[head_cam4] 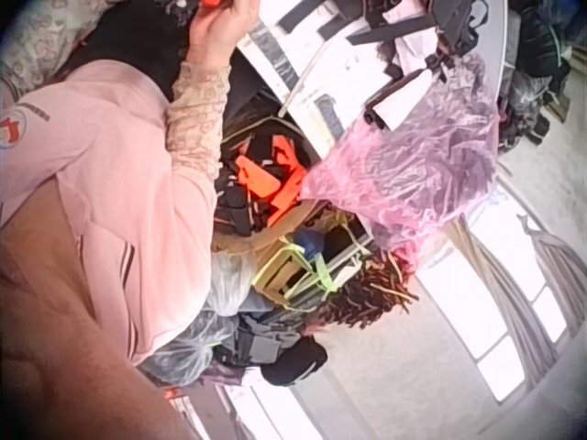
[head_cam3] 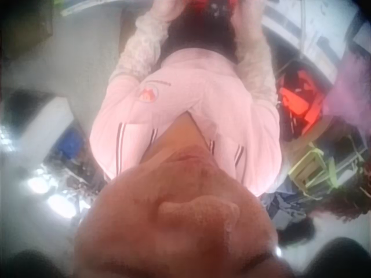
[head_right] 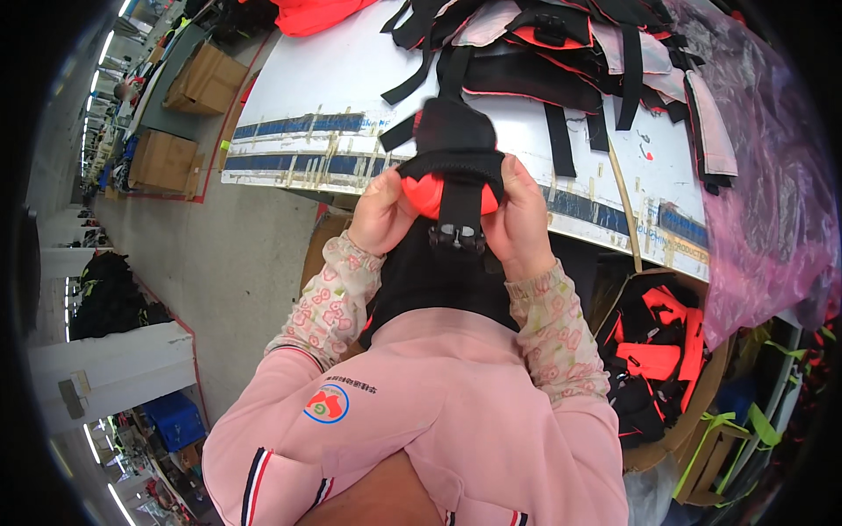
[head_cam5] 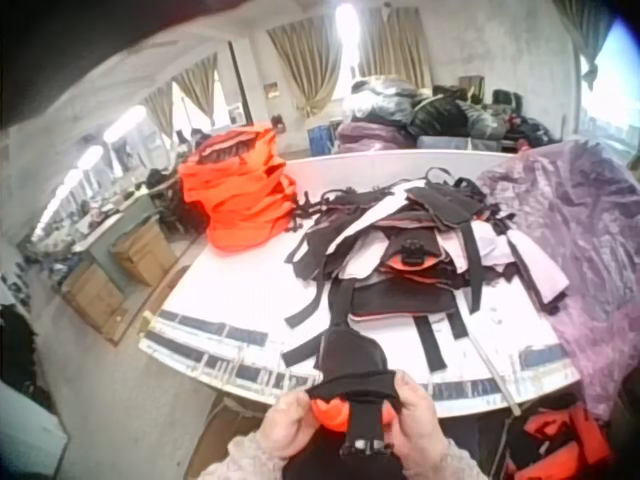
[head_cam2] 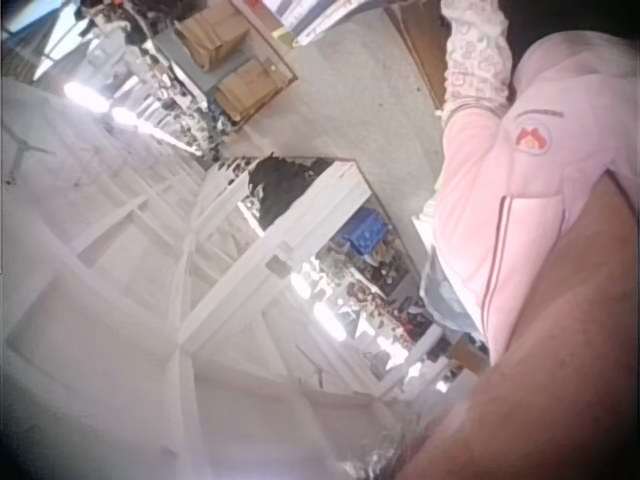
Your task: Checking and assembling components of life jackets/vests on a manufacturing workbench.
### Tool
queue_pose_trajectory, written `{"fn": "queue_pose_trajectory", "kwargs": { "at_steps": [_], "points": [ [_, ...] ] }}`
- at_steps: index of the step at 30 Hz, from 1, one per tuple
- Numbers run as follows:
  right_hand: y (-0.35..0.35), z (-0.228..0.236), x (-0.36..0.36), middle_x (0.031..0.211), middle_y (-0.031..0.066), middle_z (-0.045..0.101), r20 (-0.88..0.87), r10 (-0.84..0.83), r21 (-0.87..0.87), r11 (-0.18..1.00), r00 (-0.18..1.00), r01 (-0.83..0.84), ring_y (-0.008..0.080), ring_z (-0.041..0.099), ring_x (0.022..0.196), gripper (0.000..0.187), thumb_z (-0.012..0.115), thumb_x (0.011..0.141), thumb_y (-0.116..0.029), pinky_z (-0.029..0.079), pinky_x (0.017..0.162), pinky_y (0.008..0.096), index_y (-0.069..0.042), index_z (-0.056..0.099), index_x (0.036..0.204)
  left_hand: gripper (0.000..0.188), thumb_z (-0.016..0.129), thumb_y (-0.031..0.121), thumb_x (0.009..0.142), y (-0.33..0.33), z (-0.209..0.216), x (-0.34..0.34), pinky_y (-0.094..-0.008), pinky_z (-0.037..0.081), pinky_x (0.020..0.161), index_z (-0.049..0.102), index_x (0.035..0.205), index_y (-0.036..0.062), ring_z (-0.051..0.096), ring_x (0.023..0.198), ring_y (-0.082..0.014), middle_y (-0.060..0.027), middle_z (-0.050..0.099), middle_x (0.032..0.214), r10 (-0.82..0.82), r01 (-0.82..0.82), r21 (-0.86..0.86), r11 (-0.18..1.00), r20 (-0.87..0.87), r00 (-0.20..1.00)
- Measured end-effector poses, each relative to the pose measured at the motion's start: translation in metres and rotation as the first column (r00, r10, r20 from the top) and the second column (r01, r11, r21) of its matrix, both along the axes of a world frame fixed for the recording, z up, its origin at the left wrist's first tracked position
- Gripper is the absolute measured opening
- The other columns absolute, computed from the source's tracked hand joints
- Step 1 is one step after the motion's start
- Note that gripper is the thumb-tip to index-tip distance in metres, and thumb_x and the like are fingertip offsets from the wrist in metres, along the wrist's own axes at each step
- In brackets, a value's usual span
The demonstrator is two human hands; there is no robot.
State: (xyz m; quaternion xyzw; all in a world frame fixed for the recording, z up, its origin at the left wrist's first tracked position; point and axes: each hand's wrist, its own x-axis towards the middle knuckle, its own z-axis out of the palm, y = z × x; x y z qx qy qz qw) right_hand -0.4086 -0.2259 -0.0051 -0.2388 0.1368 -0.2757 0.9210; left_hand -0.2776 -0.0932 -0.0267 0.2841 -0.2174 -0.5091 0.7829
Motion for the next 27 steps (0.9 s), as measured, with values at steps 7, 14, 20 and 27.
{"fn": "queue_pose_trajectory", "kwargs": {
  "at_steps": [7, 14, 20, 27],
  "points": [
    [-0.001, -0.013, 0.006, 0.084, -0.0041, 0.054, -0.105, 0.09, -0.361, 0.925, 0.99, -0.122, 0.0038, 0.05, 0.078, 0.018, 0.045, 0.098, -0.018, 0.041, 0.074, 0.0199, -0.005, 0.054, 0.089, 0.029, 0.042, 0.021, 0.099, -0.003, 0.008, -0.011, -0.0326, 0.045, 0.093, 0.048, 0.12, 0.0025, 0.056, 0.106, -0.0183, -0.0083, 0.057, 0.118, 0.141, -0.136, 0.053, 0.989, -0.095, 0.985],
    [0.011, -0.015, 0.004, 0.077, -0.0049, 0.041, -0.241, -0.178, -0.712, 0.701, 0.954, -0.049, 0.0054, 0.037, 0.07, 0.016, 0.048, 0.096, -0.016, 0.035, 0.068, 0.0205, -0.004, 0.049, 0.084, 0.042, 0.041, 0.023, 0.099, -0.01, 0.049, -0.025, -0.0312, 0.038, 0.098, 0.032, 0.137, 0.0087, 0.049, 0.115, -0.0186, -0.0087, 0.048, 0.127, 0.291, -0.292, 0.015, 0.956, 0.069, 0.954],
    [0.014, -0.012, 0.005, 0.083, 0.0019, 0.042, -0.037, -0.486, -0.943, 0.307, 0.873, 0.131, 0.0096, 0.04, 0.074, 0.014, 0.05, 0.094, -0.012, 0.036, 0.068, 0.022, -0.001, 0.049, 0.085, 0.035, 0.047, 0.019, 0.096, -0.008, 0.035, -0.006, -0.0268, 0.041, 0.092, 0.045, 0.127, 0.0029, 0.053, 0.106, -0.0138, -0.0089, 0.053, 0.118, 0.138, -0.175, 0.138, 0.975, 0.242, 0.96],
    [0.01, -0.025, 0.003, 0.086, 0.0004, 0.051, -0.277, -0.28, -0.735, 0.678, 0.919, -0.015, 0.0073, 0.044, 0.073, 0.016, 0.046, 0.096, -0.017, 0.039, 0.067, 0.0246, -0.004, 0.052, 0.088, 0.011, 0.056, 0.014, 0.092, -0.013, 0.025, -0.007, -0.0192, 0.043, 0.066, 0.057, 0.088, 0.0031, 0.054, 0.071, -0.005, 0.001, 0.059, 0.079, 0.218, -0.257, 0.177, 0.95, 0.214, 0.952]
  ]
}}
